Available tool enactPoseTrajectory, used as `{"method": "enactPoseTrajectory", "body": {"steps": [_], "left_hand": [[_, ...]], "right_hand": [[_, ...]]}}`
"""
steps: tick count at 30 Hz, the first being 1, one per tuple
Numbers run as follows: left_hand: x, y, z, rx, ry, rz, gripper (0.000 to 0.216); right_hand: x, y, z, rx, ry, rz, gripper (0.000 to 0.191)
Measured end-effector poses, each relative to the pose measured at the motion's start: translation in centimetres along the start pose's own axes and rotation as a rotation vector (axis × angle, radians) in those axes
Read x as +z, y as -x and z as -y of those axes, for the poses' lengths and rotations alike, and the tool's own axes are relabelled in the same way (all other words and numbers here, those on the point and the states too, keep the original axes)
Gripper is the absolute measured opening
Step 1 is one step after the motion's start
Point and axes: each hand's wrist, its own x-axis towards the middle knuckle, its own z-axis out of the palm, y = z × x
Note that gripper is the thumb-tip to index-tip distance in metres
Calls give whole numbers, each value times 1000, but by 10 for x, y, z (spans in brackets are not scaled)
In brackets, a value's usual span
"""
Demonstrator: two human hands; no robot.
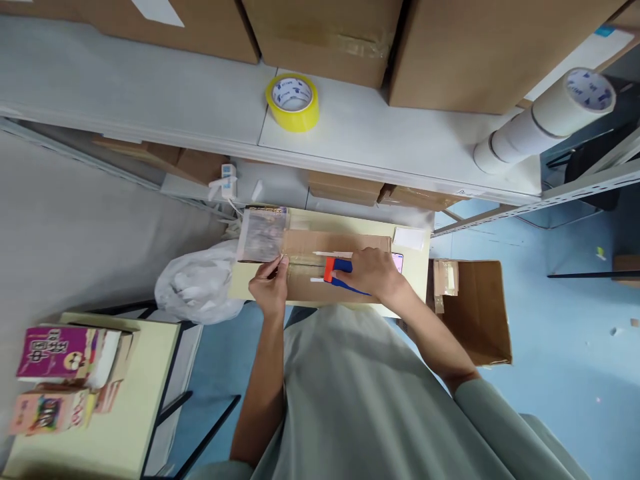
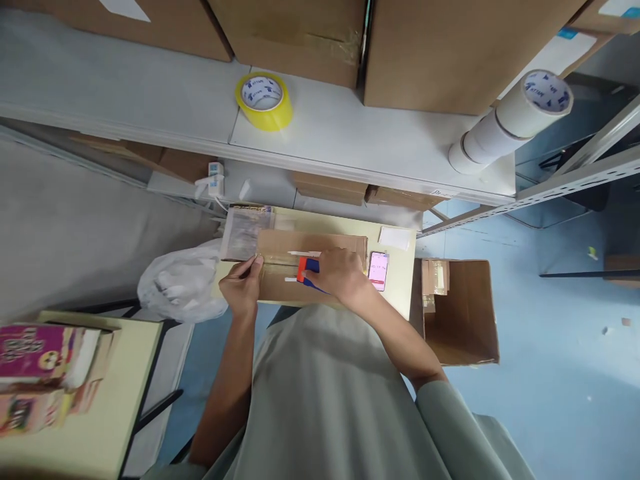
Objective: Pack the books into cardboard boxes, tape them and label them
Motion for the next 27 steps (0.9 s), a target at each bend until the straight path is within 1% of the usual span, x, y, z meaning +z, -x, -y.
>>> {"method": "enactPoseTrajectory", "body": {"steps": [3,5,8,11,13,14,16,20,24,27], "left_hand": [[2,-5,7,3,-9,-88,33],[0,-9,9,17,-14,-91,31],[-4,-15,11,39,-47,-81,30],[-2,-16,10,61,-59,-85,31],[3,-13,9,67,-69,-73,32],[6,-11,8,64,-77,-61,32],[13,-6,8,51,-85,-39,31],[20,-2,12,37,-94,-54,31],[15,-6,20,15,-116,-65,35],[8,-11,25,10,-93,-74,36]], "right_hand": [[-7,13,-17,7,-29,-26,59],[-13,26,-41,13,-51,-27,60],[-17,50,-97,44,-78,6,61],[-14,71,-159,59,-95,32,66],[-8,79,-191,72,-98,44,69],[-5,81,-202,75,-97,46,69],[3,78,-216,76,-92,53,69],[22,57,-223,66,-115,70,67],[36,39,-229,52,-170,107,65],[39,36,-235,27,-238,133,67]]}}
